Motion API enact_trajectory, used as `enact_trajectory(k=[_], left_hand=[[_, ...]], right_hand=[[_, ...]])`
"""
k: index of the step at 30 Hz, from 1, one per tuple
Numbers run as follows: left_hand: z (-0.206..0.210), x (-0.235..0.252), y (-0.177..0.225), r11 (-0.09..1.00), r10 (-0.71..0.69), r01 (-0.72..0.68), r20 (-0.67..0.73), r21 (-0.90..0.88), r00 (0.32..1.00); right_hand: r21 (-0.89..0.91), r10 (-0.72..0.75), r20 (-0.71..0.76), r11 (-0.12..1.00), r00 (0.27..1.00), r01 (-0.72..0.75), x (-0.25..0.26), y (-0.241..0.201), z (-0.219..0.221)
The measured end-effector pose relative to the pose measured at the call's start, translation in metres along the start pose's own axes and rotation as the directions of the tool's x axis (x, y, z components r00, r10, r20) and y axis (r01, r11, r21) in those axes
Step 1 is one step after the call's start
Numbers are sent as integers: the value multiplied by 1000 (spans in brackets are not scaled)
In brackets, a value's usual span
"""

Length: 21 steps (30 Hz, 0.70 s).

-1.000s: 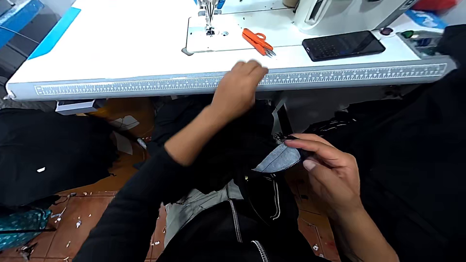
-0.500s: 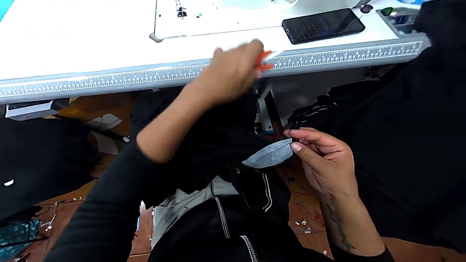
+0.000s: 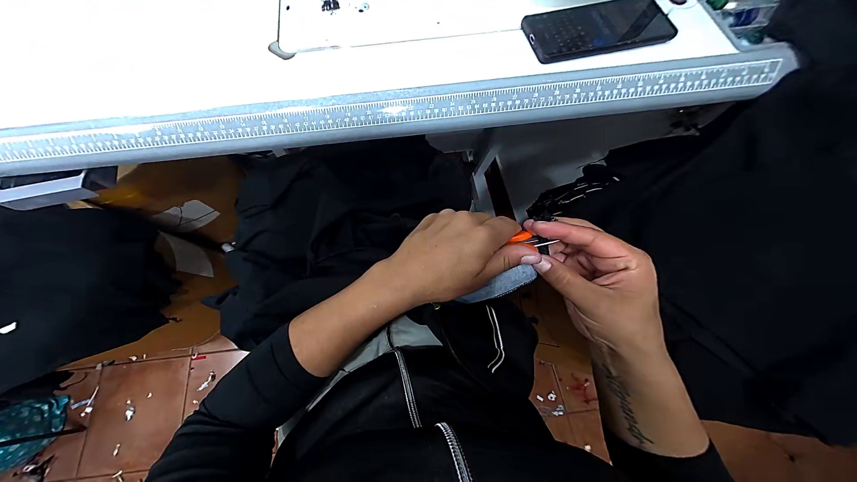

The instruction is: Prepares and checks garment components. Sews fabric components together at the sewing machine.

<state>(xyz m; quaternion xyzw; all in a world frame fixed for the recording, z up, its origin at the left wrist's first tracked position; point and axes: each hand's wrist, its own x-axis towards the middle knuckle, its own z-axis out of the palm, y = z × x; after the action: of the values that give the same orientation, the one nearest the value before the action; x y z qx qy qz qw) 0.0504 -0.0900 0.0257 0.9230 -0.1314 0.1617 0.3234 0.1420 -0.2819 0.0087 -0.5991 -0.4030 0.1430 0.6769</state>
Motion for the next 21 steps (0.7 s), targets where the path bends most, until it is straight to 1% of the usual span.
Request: enact_trajectory(k=[3, 7, 9, 11, 13, 16, 18, 19, 21], left_hand=[[3, -1, -2, 1000, 26, -26, -29, 18, 999], [2, 0, -2, 1000, -2, 3, 9, -29, 1000], [3, 0, -2, 1000, 15, -15, 7, -17, 1000], [4, 1, -2, 999, 40, -40, -7, 13, 999], [-1, 3, -4, 999, 44, -44, -6, 24, 999], [-24, 19, -10, 999, -17, 18, -21, 38, 1000], [-41, 38, -19, 991, -70, 76, -60, 108, 996], [-48, 49, -27, 981, -94, 108, -93, 163, 991], [-62, 75, -46, 937, -164, 202, -152, 284, 975]], right_hand=[[-24, -8, 15, 1000, 1000, 8, 1, 0, -1], [-86, -30, 30, 996, 999, 33, 1, 1, 0], [-117, -32, 40, 992, 999, 36, 1, 1, 1], [-112, -22, 37, 993, 999, 26, 1, 2, 1], [-87, 18, 29, 996, 999, -15, 1, 3, 0], [-12, 115, 13, 993, 993, -115, 2, 1, -5], [5, 157, 33, 988, 987, -157, 2, 0, -10], [-25, 164, 92, 986, 982, -162, 1, 2, -15], [-179, 170, 232, 975, 958, -129, -2, 5, -24]])
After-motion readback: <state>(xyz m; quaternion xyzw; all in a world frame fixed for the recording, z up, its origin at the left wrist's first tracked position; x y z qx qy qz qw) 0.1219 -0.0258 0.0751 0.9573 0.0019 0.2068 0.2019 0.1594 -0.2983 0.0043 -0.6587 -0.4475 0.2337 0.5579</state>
